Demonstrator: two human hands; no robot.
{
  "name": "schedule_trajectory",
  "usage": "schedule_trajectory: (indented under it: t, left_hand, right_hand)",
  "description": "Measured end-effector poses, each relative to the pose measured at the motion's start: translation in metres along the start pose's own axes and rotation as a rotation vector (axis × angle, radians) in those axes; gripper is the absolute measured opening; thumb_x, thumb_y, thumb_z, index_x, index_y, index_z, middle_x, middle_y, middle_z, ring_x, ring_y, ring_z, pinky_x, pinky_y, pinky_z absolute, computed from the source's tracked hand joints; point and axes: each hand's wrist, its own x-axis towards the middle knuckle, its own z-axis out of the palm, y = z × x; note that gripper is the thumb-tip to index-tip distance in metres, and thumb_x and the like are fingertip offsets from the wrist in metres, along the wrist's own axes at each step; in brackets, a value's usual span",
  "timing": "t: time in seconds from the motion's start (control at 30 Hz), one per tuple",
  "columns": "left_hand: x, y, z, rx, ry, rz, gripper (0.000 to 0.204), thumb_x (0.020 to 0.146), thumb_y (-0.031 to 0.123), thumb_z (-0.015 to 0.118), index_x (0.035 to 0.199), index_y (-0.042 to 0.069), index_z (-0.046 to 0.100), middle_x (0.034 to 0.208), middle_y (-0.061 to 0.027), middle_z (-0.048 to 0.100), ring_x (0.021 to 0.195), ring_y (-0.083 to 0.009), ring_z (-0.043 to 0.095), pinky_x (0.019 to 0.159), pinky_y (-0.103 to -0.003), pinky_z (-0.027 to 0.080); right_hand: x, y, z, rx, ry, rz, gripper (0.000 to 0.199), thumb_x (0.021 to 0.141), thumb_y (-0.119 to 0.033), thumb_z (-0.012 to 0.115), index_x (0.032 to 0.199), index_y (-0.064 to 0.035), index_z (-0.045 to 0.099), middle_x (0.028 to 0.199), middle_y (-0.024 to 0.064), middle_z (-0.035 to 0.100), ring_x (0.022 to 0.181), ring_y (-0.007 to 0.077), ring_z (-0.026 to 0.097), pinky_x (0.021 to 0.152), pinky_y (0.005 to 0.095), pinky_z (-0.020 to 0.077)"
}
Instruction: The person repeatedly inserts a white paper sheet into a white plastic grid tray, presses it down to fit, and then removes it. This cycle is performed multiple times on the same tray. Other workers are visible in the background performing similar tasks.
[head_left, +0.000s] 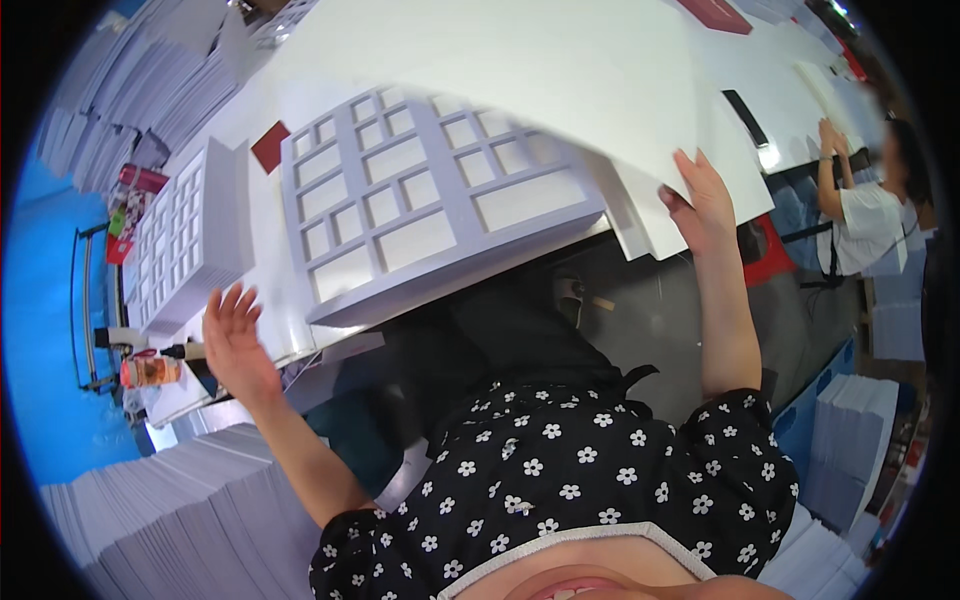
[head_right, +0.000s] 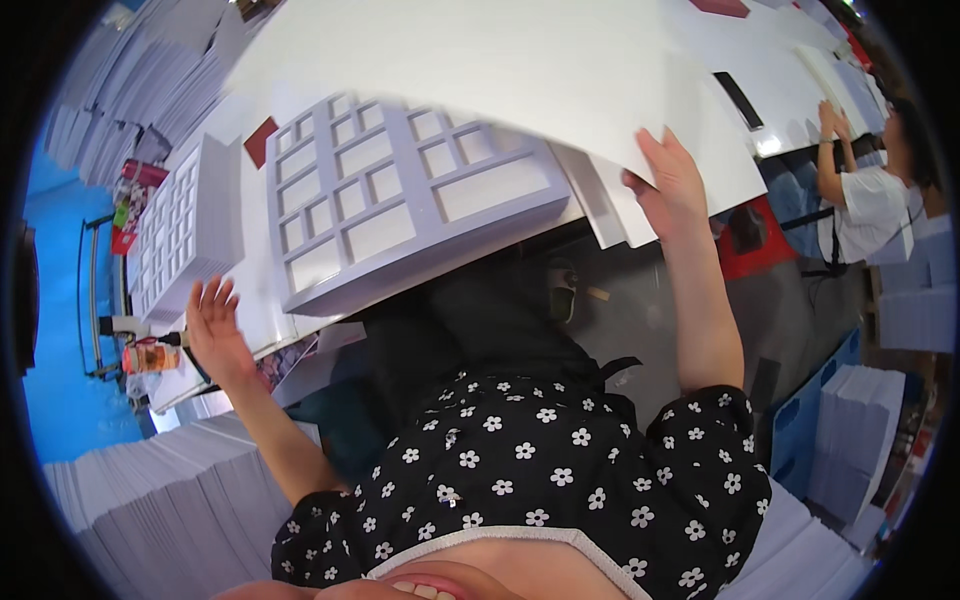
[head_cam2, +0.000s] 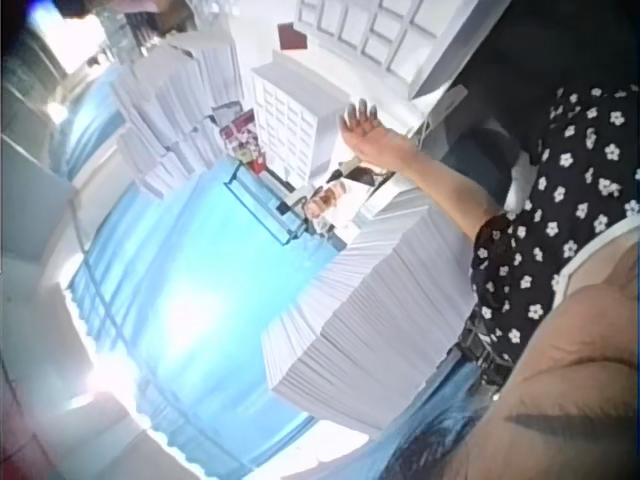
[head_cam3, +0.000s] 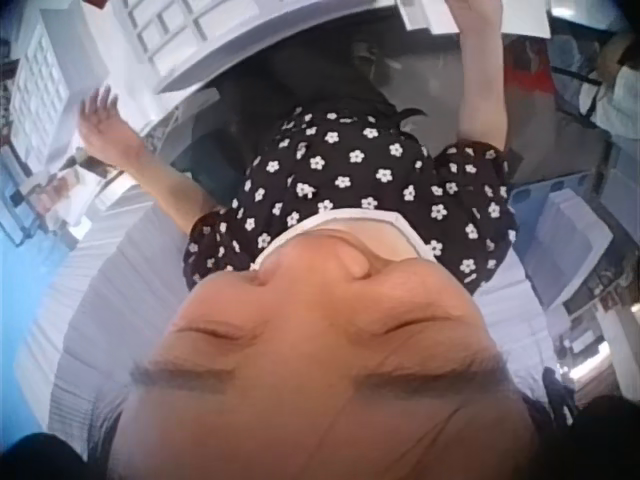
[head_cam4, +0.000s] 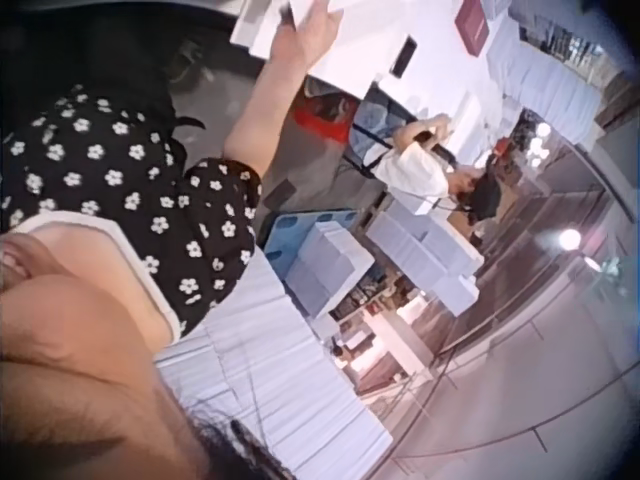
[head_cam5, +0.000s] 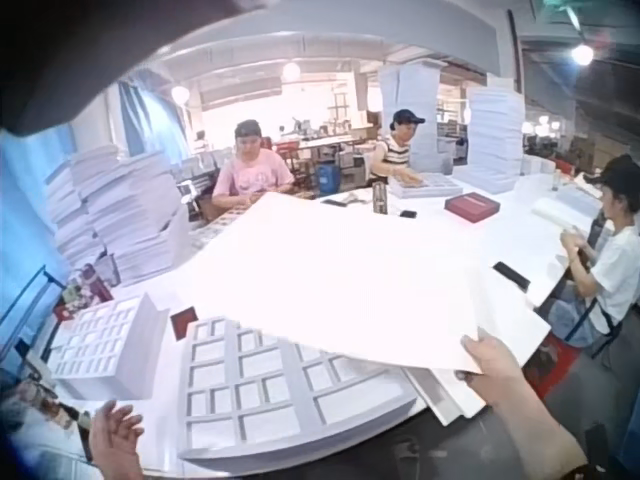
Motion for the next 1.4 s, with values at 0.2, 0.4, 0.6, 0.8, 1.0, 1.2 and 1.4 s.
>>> schedule_trajectory:
  t: [0.2,0.4,0.6,0.8,1.0,1.2,1.4]
  left_hand:
    - [0.030,-0.004,-0.018,-0.367,-0.288,-0.429,0.063,0.105,0.050,0.039,0.139,-0.003,0.044,0.134,-0.0179,0.057,0.113,-0.0285,0.060,0.103,-0.045,0.046]
    - [0.006,0.016,0.022,0.050,-0.178,-0.353,0.048,0.103,0.018,0.051,0.145,-0.002,0.037,0.139,-0.0167,0.053,0.119,-0.0266,0.059,0.102,-0.040,0.049]
    - [0.001,-0.005,0.055,0.283,-0.210,-0.088,0.056,0.099,0.010,0.057,0.149,0.000,0.032,0.139,-0.0149,0.051,0.120,-0.0233,0.056,0.101,-0.035,0.047]
    - [0.037,-0.017,0.042,0.143,-0.273,-0.207,0.049,0.098,0.005,0.056,0.144,0.000,0.040,0.132,-0.0129,0.057,0.116,-0.0207,0.058,0.098,-0.032,0.048]
    - [0.056,-0.033,0.037,0.182,-0.310,-0.272,0.049,0.098,0.004,0.056,0.145,0.000,0.040,0.132,-0.0124,0.057,0.115,-0.0198,0.059,0.098,-0.031,0.048]
    - [0.067,-0.035,0.040,0.235,-0.307,-0.263,0.052,0.098,0.006,0.057,0.146,-0.001,0.038,0.134,-0.0137,0.056,0.117,-0.0217,0.058,0.100,-0.032,0.047]
    - [0.077,-0.037,0.041,0.235,-0.343,-0.256,0.054,0.097,0.006,0.059,0.146,-0.002,0.038,0.136,-0.0148,0.055,0.119,-0.0231,0.057,0.101,-0.033,0.046]
  right_hand:
    - [0.018,0.014,0.073,-0.062,-0.342,0.065,0.036,0.099,-0.016,0.059,0.130,-0.0005,0.052,0.110,0.0059,0.065,0.099,0.0122,0.061,0.082,0.0284,0.0502]
    - [0.034,0.019,0.062,-0.494,-0.443,-0.216,0.033,0.098,-0.017,0.061,0.125,0.0002,0.053,0.105,0.0067,0.066,0.097,0.0114,0.062,0.085,0.0275,0.0491]
    - [0.035,0.029,0.047,-0.778,-0.284,-0.344,0.035,0.090,-0.016,0.070,0.119,0.0000,0.061,0.112,0.0114,0.067,0.100,0.0170,0.063,0.087,0.0303,0.0494]
    - [0.050,0.051,0.017,-0.795,-0.394,-0.237,0.052,0.085,-0.011,0.072,0.135,-0.0020,0.059,0.114,0.0084,0.068,0.101,0.0152,0.062,0.089,0.0277,0.0498]
    - [0.045,0.053,0.017,-0.843,-0.388,-0.155,0.053,0.084,-0.014,0.074,0.133,-0.0015,0.060,0.105,0.0095,0.070,0.095,0.0152,0.064,0.087,0.0276,0.0505]
    - [0.043,0.051,0.017,-0.894,-0.399,-0.151,0.054,0.083,-0.020,0.075,0.131,-0.0001,0.061,0.114,0.0175,0.071,0.103,0.0234,0.069,0.090,0.0317,0.0517]
    - [0.044,0.052,0.018,-0.927,-0.406,-0.184,0.052,0.084,-0.021,0.074,0.130,-0.0002,0.062,0.110,0.0175,0.072,0.100,0.0237,0.070,0.090,0.0313,0.0519]
